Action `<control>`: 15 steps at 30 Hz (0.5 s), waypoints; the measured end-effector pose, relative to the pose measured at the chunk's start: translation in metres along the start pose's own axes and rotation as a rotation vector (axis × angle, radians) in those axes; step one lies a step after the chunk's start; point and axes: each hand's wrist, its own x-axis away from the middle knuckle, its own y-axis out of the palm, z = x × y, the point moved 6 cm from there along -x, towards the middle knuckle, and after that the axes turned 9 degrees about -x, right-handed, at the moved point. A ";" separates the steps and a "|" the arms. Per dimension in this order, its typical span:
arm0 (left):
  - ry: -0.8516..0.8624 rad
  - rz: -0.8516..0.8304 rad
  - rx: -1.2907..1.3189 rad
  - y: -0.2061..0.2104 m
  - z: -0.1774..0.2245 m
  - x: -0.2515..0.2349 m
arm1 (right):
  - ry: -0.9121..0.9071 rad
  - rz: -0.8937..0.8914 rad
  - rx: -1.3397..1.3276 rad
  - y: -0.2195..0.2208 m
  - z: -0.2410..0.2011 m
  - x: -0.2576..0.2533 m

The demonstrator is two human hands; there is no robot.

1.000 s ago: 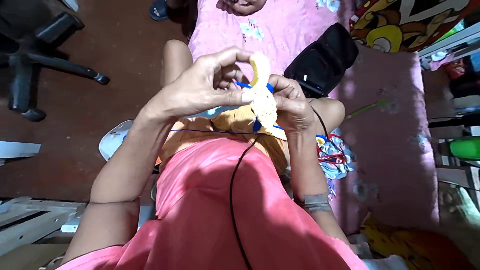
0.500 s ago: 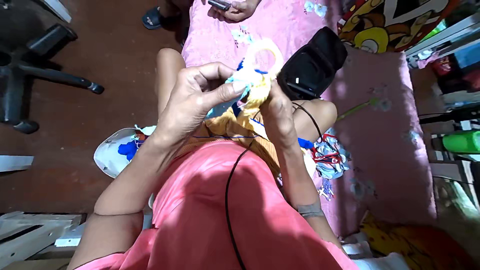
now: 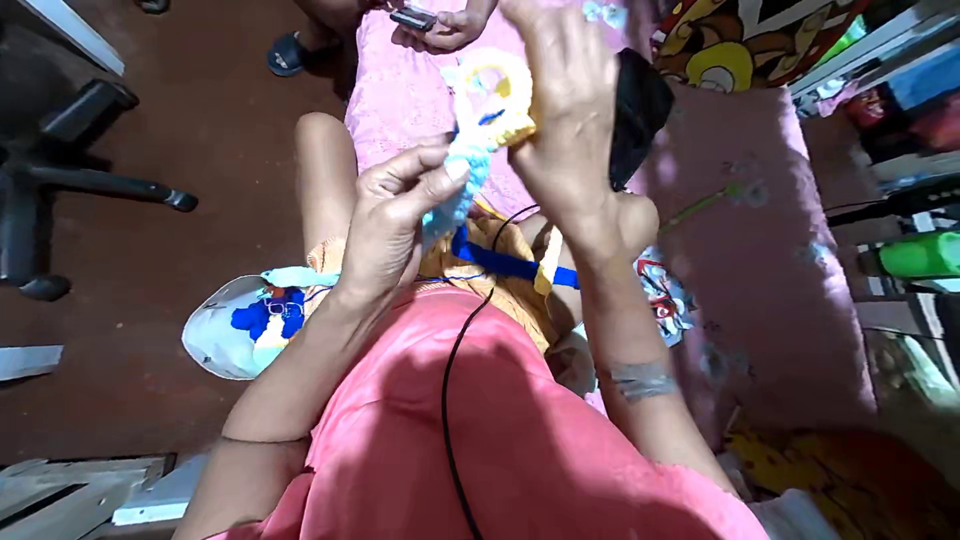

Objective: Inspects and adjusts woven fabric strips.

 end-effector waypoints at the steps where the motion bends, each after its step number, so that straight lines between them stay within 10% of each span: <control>1: 0.023 0.072 -0.019 -0.003 0.000 -0.004 | 0.047 -0.016 -0.015 0.010 0.004 0.007; 5: 0.140 0.215 -0.194 -0.014 0.003 -0.007 | 0.299 0.002 -0.334 0.014 0.014 0.059; 10: 0.302 0.069 -0.570 0.002 0.000 0.005 | 0.406 -0.099 -1.192 0.029 -0.004 0.085; 15: 0.422 -0.017 -0.659 0.002 0.003 0.014 | 0.497 -0.033 -1.512 0.026 -0.003 0.089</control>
